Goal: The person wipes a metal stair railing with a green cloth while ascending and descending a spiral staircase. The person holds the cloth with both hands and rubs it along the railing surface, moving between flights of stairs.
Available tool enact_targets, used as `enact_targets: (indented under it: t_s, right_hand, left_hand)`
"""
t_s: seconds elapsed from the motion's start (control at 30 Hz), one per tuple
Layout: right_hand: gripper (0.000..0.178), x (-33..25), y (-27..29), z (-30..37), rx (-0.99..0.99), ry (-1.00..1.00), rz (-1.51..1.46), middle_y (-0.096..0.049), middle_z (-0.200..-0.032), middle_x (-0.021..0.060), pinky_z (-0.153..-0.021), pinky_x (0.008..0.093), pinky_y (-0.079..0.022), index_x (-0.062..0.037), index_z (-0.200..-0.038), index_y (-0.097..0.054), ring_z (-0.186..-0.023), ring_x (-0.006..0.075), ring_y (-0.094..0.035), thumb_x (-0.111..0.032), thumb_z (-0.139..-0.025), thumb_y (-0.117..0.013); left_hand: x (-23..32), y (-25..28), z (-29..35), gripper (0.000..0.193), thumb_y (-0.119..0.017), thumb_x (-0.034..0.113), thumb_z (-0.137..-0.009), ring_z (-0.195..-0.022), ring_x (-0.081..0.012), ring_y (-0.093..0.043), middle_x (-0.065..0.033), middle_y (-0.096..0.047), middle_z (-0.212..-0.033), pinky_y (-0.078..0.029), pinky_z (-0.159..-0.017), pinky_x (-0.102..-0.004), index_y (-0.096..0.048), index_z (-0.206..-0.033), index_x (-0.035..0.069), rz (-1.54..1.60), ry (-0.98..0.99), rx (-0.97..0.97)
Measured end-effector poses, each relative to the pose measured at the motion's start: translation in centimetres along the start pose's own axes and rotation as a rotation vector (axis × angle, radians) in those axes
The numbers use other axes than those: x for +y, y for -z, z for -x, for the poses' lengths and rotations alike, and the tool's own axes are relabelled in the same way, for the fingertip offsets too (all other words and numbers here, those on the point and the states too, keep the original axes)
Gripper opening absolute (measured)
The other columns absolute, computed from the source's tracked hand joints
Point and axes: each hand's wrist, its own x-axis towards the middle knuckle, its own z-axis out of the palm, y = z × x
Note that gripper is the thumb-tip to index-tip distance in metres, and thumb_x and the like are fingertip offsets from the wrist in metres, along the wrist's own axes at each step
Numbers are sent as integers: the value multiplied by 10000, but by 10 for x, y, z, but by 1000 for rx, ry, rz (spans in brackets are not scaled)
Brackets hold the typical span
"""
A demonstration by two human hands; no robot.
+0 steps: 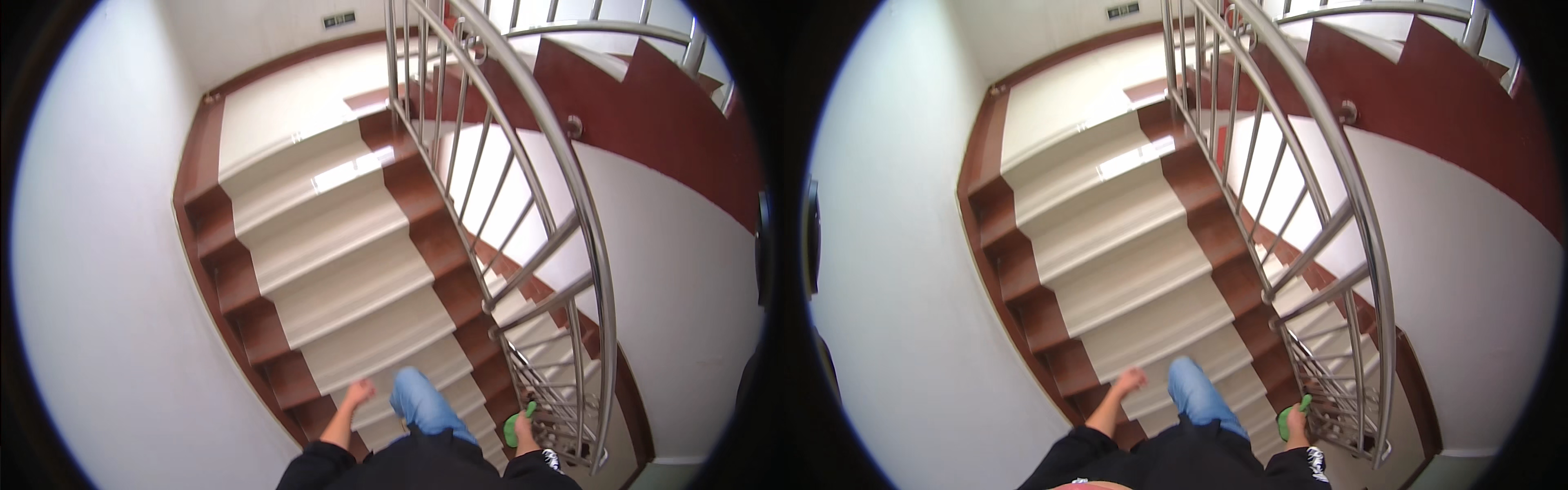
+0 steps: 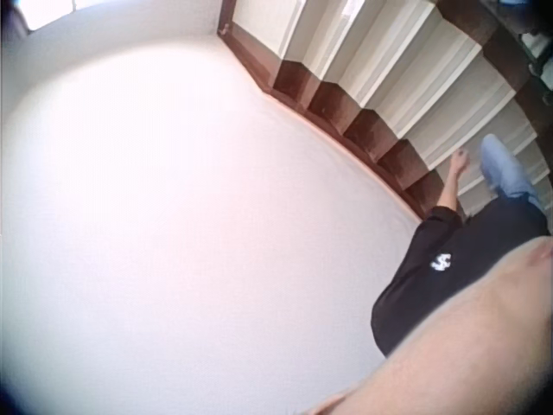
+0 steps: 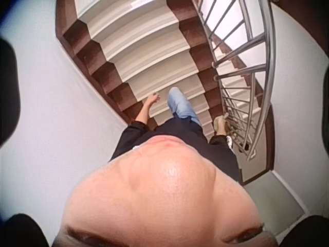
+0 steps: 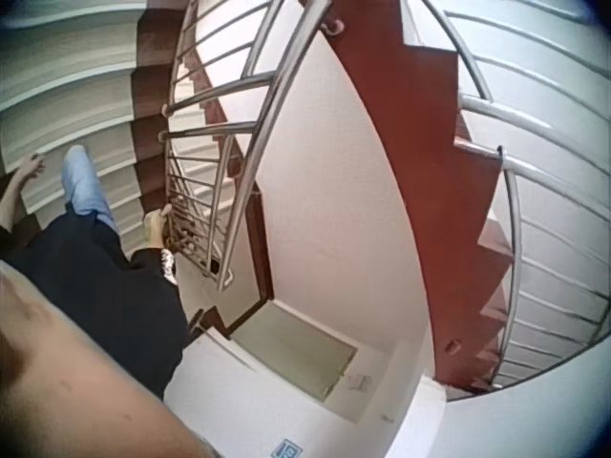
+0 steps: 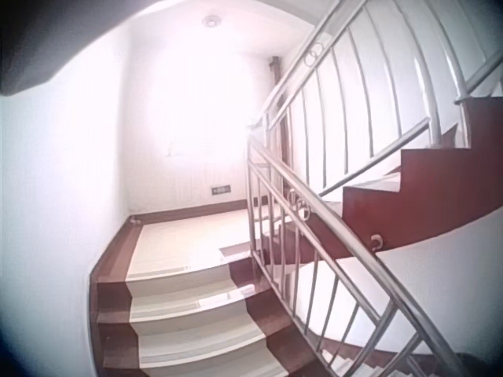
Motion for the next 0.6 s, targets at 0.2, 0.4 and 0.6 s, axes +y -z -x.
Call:
enact_targets:
  t_s: [0.2,0.4,0.6]
  right_hand:
    - [382,-158,-243,100,-463,773,686,-701,-1039,284,-835,481,-537,-51,-1194,-666,-974,426,-691,-207,-855,-585]
    - [239,-334,-332,372,-994,1545,511,-693,-962,270,-816,513,-524,-32,-991,-664,-947,457,-662,-189,-819,-615]
    - [313,-366,-327,403,-1071,1588,500,-694,-1034,243,-858,483,-523,-45,-1070,-659,-1015,441,-645,-77,-762,-614]
  left_hand:
    - [101,-17,91,276,-605,198,-995,-863,-166,-726,-76,-746,-1019,-582,-654,-317,-637,-1220,41,438,252,56]
    - [191,105,105,187,-586,208,-991,-753,-179,-701,-85,-731,-872,-587,-641,-328,-691,-971,54,598,39,521]
    - [139,168,109,199,-622,218,-970,-679,-165,-684,-92,-724,-825,-531,-551,-298,-676,-1030,36,398,105,608]
